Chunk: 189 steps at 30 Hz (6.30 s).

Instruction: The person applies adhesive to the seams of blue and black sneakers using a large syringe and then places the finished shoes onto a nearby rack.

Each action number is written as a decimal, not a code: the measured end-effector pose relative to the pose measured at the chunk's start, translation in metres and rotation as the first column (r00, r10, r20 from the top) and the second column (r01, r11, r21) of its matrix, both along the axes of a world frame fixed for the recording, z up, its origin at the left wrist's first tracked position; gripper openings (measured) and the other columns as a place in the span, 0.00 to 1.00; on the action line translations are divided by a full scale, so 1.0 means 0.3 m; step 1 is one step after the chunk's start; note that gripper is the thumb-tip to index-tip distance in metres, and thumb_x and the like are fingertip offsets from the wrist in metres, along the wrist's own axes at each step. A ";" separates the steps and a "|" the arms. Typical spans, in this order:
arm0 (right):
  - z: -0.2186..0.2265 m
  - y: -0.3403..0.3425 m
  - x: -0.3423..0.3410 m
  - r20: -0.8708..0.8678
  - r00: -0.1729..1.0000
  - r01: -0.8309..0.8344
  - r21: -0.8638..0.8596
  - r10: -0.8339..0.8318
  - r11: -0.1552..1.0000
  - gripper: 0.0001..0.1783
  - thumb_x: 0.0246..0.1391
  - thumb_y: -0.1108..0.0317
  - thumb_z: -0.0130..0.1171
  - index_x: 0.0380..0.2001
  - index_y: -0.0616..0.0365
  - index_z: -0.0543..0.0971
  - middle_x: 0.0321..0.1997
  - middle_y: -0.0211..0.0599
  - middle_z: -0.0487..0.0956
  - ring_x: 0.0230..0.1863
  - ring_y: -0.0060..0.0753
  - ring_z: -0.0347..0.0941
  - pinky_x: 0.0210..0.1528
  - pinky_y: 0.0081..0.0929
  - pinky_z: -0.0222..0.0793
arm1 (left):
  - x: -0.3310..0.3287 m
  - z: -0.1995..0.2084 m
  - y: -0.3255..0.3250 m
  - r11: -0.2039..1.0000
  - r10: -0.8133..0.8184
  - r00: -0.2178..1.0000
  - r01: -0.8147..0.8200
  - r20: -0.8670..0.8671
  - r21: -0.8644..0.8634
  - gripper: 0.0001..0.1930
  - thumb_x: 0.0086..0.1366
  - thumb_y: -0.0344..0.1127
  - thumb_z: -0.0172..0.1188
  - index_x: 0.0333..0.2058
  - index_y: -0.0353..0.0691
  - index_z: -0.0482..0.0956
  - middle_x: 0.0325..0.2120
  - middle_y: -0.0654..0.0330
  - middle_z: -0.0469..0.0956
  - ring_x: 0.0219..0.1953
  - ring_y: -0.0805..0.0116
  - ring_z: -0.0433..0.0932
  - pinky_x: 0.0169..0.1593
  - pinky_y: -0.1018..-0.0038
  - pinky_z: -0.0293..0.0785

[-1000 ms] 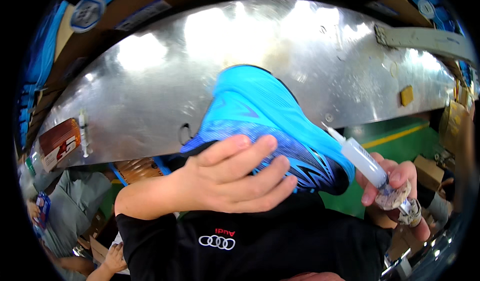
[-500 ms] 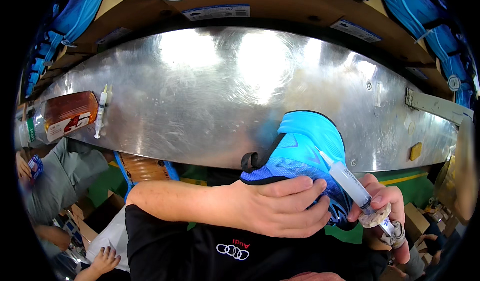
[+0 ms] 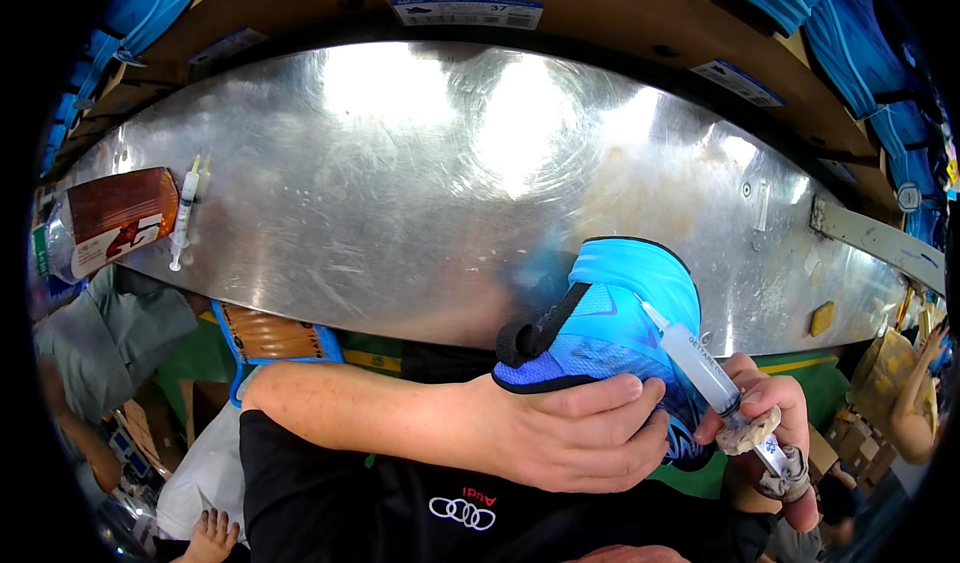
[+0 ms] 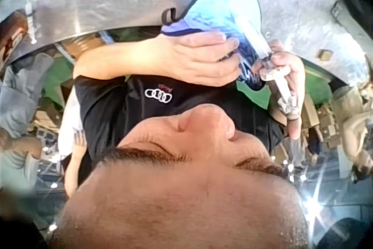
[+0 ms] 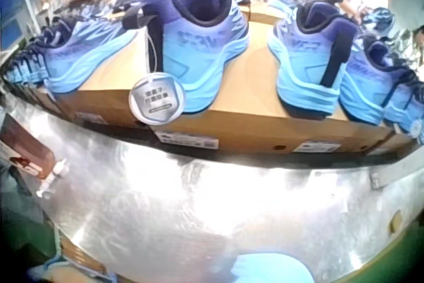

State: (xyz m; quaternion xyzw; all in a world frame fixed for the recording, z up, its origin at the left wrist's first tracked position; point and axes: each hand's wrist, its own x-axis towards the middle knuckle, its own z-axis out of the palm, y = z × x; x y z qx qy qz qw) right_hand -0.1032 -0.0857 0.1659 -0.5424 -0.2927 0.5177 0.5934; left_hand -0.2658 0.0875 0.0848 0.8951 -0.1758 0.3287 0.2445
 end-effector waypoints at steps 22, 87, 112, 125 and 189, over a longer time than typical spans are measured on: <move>0.080 0.013 0.016 0.014 1.000 0.010 -0.117 -0.009 0.993 0.50 0.40 0.25 0.60 0.50 0.60 0.70 0.42 0.45 0.81 0.41 0.32 0.64 0.52 0.32 0.55 | -0.005 0.000 -0.015 1.000 0.014 1.000 -0.014 -0.013 -0.009 0.14 0.58 0.41 0.54 0.44 0.51 0.77 0.45 0.67 0.74 0.50 0.67 0.75 0.62 0.64 0.55; -0.140 -0.415 -0.085 0.479 0.842 0.037 0.404 -0.246 0.914 0.54 0.33 0.40 0.76 0.60 0.52 0.62 0.53 0.51 0.71 0.48 0.57 0.75 0.45 0.44 0.68 | 0.024 0.023 0.007 0.977 -0.027 0.980 0.068 -0.199 0.201 0.18 0.56 0.33 0.61 0.47 0.55 0.76 0.48 0.61 0.73 0.57 0.55 0.70 0.63 0.59 0.55; -0.250 -0.344 0.025 -0.153 0.918 0.385 0.568 -0.367 0.727 0.63 0.36 0.24 0.62 0.63 0.61 0.54 0.53 0.47 0.70 0.59 0.54 0.66 0.61 0.54 0.62 | 0.002 0.046 -0.002 0.987 -0.027 0.976 0.060 -0.216 0.149 0.17 0.54 0.31 0.63 0.43 0.55 0.79 0.47 0.62 0.75 0.55 0.57 0.72 0.61 0.60 0.60; -0.366 -0.399 -0.005 0.270 0.798 0.461 0.304 -0.540 0.834 0.67 0.32 0.24 0.66 0.63 0.63 0.53 0.54 0.43 0.70 0.57 0.43 0.68 0.64 0.42 0.56 | -0.126 0.404 0.278 0.908 0.414 0.910 -0.412 -0.011 0.068 0.37 0.41 0.26 0.74 0.53 0.37 0.68 0.46 0.52 0.74 0.50 0.56 0.74 0.57 0.62 0.68; -0.288 -0.248 -0.305 -0.409 0.850 0.517 0.525 -0.332 0.676 0.58 0.41 0.48 0.73 0.68 0.54 0.49 0.53 0.34 0.66 0.57 0.30 0.66 0.56 0.30 0.61 | -0.090 -0.048 0.295 0.642 -0.078 0.909 -0.268 -0.409 -0.719 0.17 0.69 0.27 0.48 0.55 0.33 0.67 0.36 0.59 0.71 0.34 0.74 0.70 0.37 0.79 0.68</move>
